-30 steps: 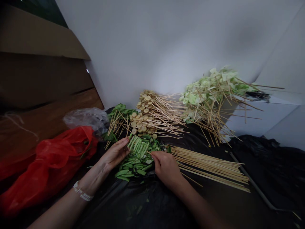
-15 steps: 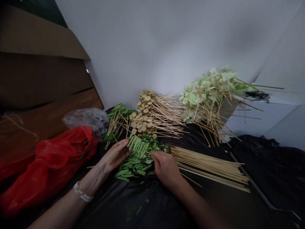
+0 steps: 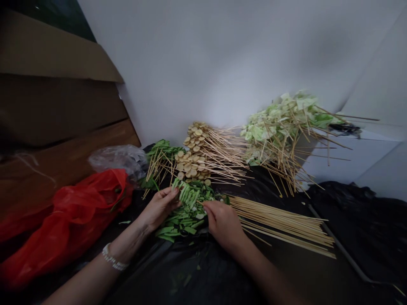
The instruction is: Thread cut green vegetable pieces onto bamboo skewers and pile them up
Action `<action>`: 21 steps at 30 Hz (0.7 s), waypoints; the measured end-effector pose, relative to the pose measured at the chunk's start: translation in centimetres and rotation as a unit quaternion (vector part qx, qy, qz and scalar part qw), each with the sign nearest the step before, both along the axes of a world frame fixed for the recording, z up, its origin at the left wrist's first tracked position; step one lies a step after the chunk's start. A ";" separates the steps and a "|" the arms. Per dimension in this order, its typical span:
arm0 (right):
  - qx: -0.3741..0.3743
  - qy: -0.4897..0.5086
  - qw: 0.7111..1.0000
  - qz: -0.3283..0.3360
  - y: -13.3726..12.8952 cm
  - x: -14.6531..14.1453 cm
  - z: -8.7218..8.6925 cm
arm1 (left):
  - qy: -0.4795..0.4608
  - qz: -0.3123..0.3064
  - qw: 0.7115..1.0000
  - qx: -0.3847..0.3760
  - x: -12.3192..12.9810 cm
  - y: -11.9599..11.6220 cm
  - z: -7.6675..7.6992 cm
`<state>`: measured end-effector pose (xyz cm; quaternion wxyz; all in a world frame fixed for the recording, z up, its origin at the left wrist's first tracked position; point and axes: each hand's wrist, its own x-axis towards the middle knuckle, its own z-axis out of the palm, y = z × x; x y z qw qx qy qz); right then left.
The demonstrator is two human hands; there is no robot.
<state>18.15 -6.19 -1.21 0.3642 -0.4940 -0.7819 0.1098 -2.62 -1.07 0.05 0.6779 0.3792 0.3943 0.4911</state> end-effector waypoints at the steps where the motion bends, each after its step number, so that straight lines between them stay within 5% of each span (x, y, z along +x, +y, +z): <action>1: -0.005 -0.007 1.000 0.001 0.0 0.1 0.2 | 0.001 0.003 1.000 0.005 -0.1 0.0 0.0; 11: -0.083 -0.081 0.993 0.035 -1.6 4.9 5.6 | -0.080 0.067 0.994 -0.028 -1.9 1.6 0.4; 21: -0.138 -0.005 0.989 -0.057 -3.5 9.2 5.9 | -0.057 0.057 0.997 0.023 -1.6 1.1 0.5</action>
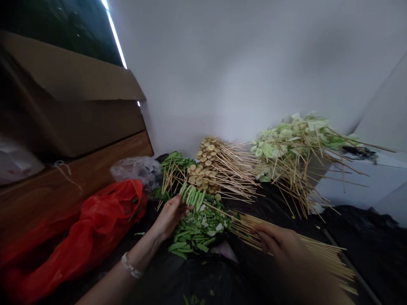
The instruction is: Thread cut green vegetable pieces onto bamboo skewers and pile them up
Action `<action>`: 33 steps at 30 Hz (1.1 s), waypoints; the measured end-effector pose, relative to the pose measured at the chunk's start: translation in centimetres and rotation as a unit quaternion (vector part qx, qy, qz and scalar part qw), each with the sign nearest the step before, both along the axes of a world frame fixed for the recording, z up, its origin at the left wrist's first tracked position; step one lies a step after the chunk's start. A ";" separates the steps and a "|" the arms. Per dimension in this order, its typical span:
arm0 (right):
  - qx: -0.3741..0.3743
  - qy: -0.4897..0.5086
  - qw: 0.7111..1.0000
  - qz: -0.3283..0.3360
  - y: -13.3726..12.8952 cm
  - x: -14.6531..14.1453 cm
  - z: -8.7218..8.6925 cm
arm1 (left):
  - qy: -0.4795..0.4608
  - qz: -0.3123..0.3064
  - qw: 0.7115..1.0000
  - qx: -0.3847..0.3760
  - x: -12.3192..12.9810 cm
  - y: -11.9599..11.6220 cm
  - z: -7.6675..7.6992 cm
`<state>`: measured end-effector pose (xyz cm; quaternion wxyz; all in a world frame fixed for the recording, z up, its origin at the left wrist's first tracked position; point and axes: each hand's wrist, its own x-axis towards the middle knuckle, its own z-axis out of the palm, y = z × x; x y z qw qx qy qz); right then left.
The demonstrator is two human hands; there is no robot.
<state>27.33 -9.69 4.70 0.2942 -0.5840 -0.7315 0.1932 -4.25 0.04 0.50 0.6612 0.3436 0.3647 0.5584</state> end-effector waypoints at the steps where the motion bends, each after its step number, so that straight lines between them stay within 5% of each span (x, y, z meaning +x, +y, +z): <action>1: -0.001 0.016 1.000 0.003 0.4 -0.3 0.2 | 0.017 -0.009 1.000 0.009 0.1 0.0 0.0; 5: -0.009 0.102 0.993 0.057 3.6 -4.0 1.4 | 0.134 -0.037 0.986 0.088 0.4 -0.1 -0.7; 9: 0.008 0.184 0.977 0.109 9.1 -10.4 1.8 | 0.292 -0.035 0.937 0.191 0.5 -0.5 -1.7; 15: 0.012 0.128 0.989 0.069 17.5 -19.7 1.2 | 0.388 -0.053 0.882 0.261 0.2 -0.8 -1.9; 19: 0.013 0.061 0.997 0.054 19.9 -22.3 1.3 | 0.408 -0.048 0.869 0.277 0.0 -0.6 -2.0; 26: 0.092 -0.070 0.993 0.035 17.1 -17.0 2.2 | 0.422 -0.032 0.862 0.279 0.1 -0.5 -2.0; 33: 0.071 -0.125 0.989 0.031 9.4 -5.1 -1.1 | 0.338 -0.016 0.915 0.218 0.0 -0.4 -1.7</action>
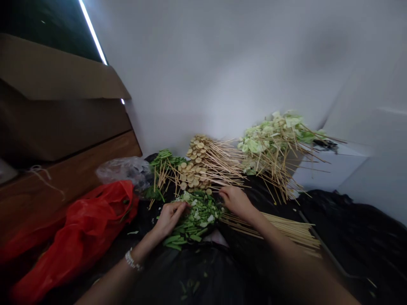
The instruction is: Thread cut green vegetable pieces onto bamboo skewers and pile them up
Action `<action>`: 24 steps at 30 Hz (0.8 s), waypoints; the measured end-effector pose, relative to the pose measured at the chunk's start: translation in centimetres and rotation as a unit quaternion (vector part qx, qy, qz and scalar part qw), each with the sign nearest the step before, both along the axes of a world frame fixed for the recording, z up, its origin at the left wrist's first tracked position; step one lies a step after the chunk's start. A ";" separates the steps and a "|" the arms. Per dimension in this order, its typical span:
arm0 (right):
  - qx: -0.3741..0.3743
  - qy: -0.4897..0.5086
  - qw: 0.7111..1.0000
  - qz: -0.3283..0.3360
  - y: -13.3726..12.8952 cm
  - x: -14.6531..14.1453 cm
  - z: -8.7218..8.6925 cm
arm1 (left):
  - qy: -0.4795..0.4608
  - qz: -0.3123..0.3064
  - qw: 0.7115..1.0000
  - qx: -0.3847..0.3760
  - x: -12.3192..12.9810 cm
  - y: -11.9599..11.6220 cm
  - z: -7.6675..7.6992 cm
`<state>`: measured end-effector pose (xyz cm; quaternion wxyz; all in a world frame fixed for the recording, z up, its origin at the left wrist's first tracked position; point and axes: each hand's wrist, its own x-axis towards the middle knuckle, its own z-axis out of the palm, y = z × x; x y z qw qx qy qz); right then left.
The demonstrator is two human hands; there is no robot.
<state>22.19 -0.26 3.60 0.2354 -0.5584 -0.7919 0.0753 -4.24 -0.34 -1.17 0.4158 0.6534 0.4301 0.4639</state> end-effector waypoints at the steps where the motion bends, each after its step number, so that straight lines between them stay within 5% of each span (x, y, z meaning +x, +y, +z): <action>1: -0.001 0.001 1.000 -0.012 -1.5 1.8 -0.5 | -0.006 0.003 1.000 0.000 -0.1 0.1 0.1; 7: -0.039 0.050 0.990 -0.129 -9.8 11.6 -3.2 | -0.090 0.048 0.994 -0.031 -1.1 0.7 2.5; 11: -0.056 0.069 0.977 -0.195 -12.8 15.1 -4.4 | -0.088 0.012 0.995 -0.049 -1.5 0.9 5.0; 18: -0.056 0.053 0.988 -0.134 -13.1 13.2 -4.1 | -0.060 -0.081 0.987 -0.127 -1.7 -0.5 7.9; 24: -0.030 0.001 0.998 -0.058 -11.3 9.3 -3.6 | 0.126 -0.074 0.986 -0.075 -4.1 -1.7 5.1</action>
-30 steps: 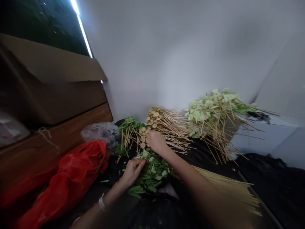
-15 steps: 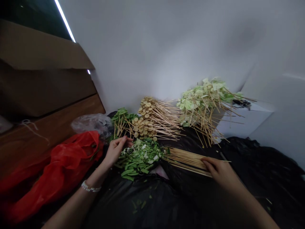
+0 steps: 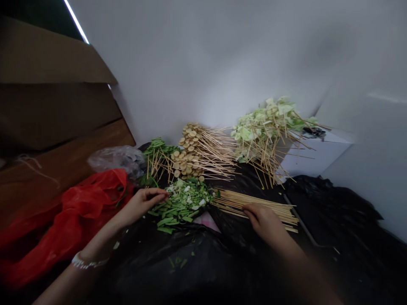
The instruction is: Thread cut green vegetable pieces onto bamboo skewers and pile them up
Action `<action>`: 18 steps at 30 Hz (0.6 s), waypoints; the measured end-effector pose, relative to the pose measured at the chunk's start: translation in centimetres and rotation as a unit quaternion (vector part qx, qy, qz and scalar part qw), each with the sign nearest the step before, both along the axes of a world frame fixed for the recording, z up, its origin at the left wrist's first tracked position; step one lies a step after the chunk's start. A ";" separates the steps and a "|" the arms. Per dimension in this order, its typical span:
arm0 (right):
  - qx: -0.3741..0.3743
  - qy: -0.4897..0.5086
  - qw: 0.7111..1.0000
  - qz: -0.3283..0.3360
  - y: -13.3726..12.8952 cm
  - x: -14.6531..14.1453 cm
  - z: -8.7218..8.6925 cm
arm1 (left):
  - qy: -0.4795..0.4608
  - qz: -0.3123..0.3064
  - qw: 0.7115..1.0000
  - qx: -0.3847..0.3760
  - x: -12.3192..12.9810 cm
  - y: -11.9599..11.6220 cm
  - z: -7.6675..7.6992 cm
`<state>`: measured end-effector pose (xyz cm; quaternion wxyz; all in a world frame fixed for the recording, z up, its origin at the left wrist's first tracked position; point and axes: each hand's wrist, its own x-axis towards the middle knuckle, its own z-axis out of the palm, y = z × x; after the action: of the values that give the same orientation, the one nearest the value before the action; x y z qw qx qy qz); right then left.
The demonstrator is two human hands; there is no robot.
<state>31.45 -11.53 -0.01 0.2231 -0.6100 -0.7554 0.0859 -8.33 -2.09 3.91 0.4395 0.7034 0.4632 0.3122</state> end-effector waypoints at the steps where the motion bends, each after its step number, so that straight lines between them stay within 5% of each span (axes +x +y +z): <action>1: 0.001 -0.010 1.000 0.005 0.4 -0.6 0.0 | 0.031 0.015 0.999 0.028 -0.4 -0.3 -0.7; 6: 0.000 -0.081 0.996 0.033 1.6 -3.4 -0.2 | 0.112 0.102 0.982 0.115 -0.8 -1.9 -2.9; 10: 0.020 -0.074 0.997 0.009 0.7 -3.0 -0.6 | 0.087 0.077 0.985 0.127 2.0 -3.6 -2.9; 14: 0.109 -0.059 0.986 -0.110 -1.7 2.4 -1.4 | 0.050 -0.004 0.992 0.113 5.5 -5.1 -2.4; 18: 0.131 -0.148 0.933 -0.302 -5.0 10.1 -3.1 | 0.044 -0.056 0.994 0.079 7.2 -5.4 -2.7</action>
<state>41.54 -16.54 -3.11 0.2022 -0.7803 -0.5648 -0.1766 -1.15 -7.50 1.20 0.3785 0.7741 0.4157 0.2912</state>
